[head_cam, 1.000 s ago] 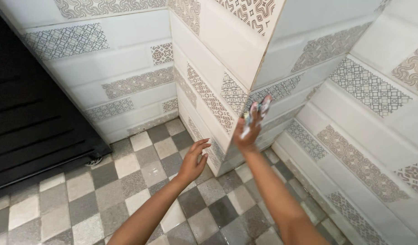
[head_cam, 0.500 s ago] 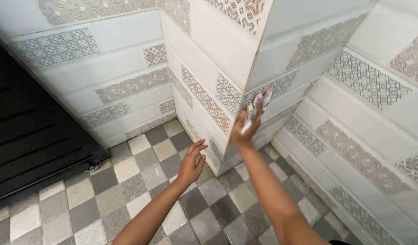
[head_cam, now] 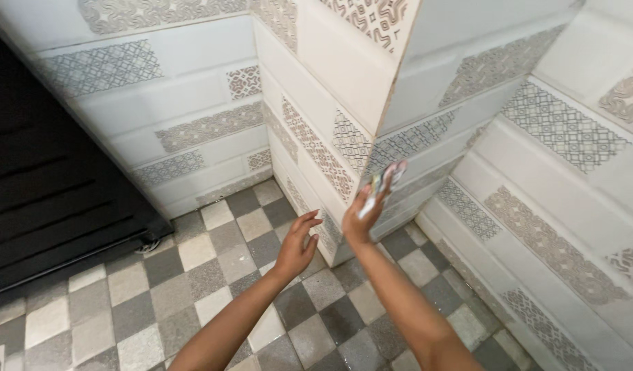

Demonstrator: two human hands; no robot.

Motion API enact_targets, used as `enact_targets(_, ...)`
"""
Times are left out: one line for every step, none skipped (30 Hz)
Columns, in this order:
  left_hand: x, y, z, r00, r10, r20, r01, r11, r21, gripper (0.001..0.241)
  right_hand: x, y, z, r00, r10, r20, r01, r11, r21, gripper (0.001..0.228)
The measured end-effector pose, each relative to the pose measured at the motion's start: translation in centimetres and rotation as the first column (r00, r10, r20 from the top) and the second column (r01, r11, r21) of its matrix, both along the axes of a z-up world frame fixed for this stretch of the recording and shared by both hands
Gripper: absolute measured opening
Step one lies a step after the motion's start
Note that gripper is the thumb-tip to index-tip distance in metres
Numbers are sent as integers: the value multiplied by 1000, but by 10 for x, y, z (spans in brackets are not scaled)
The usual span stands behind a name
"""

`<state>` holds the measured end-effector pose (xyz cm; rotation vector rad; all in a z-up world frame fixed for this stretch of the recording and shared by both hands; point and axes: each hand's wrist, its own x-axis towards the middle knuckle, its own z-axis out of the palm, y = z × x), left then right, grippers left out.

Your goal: The person cleans the bathroom wall tiles by scrubbing the tiled surfaces with a sponge and by hand.

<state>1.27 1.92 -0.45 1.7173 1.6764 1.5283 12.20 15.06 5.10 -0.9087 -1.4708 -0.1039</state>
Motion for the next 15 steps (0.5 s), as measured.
enact_targets(1, 1, 0, 1000, 10, -1, -10, 1000, -3, 36, 7, 10, 12, 979, 183, -88, -191, 976, -99, 57)
enact_targets(2, 1, 1, 1000, -2, -2, 2, 1000, 11, 35, 16, 24, 23, 916, 352, -191, -385, 906, -178, 57)
enact_targets(1, 0, 2, 1000, -10, -5, 10, 1000, 27, 35, 26, 42, 34, 947, 294, -127, -309, 943, -123, 56)
enact_targets(0, -3, 2, 1000, 3, -8, -3, 1000, 28, 35, 37, 61, 45, 971, 231, -67, -235, 970, -61, 56)
enact_targets(-2, -6, 4, 1000, -8, -3, 8, 999, 36, 34, 45, 81, 56, 953, 225, -202, -262, 948, -179, 57)
enact_targets(-5, -8, 5, 1000, -19, 1, 19, 999, 45, 34, 53, 97, 64, 922, 204, -328, -305, 906, -293, 58)
enact_targets(-7, -11, 6, 1000, -2, -2, 2, 999, 47, 34, 57, 103, 63, 918, 221, -331, -321, 902, -290, 58)
enact_targets(-10, -14, 6, 1000, 6, -5, -5, 1000, 30, 35, 56, 104, 59, 936, 179, -304, -262, 929, -260, 56)
enact_targets(-12, -16, 7, 1000, 11, -9, -11, 1000, 17, 36, 54, 101, 54, 950, 136, -280, -202, 954, -223, 55)
enact_targets(-13, -19, 7, 1000, 26, -13, -26, 999, 22, 36, 44, 88, 44, 947, 152, -283, -217, 951, -218, 55)
enact_targets(-12, -20, 8, 1000, 24, -16, -23, 998, 52, 35, 28, 65, 31, 941, 171, -291, -247, 937, -248, 56)
enact_targets(-12, -20, 11, 1000, 21, -21, -19, 996, 82, 33, 11, 39, 21, 935, 190, -299, -276, 920, -278, 57)
enact_targets(-11, -20, 15, 999, 28, -22, -26, 996, 83, 33, -1, 11, 14, 920, 305, -244, -347, 925, -152, 54)
enact_targets(-10, -19, 20, 1000, 25, 15, -26, 997, 76, 33, -9, -14, 11, 895, 410, -174, -420, 907, -27, 51)
enact_targets(-7, -20, 25, 998, 18, 54, -21, 998, 66, 32, -7, -35, 11, 844, 522, -124, -528, 849, -17, 51)
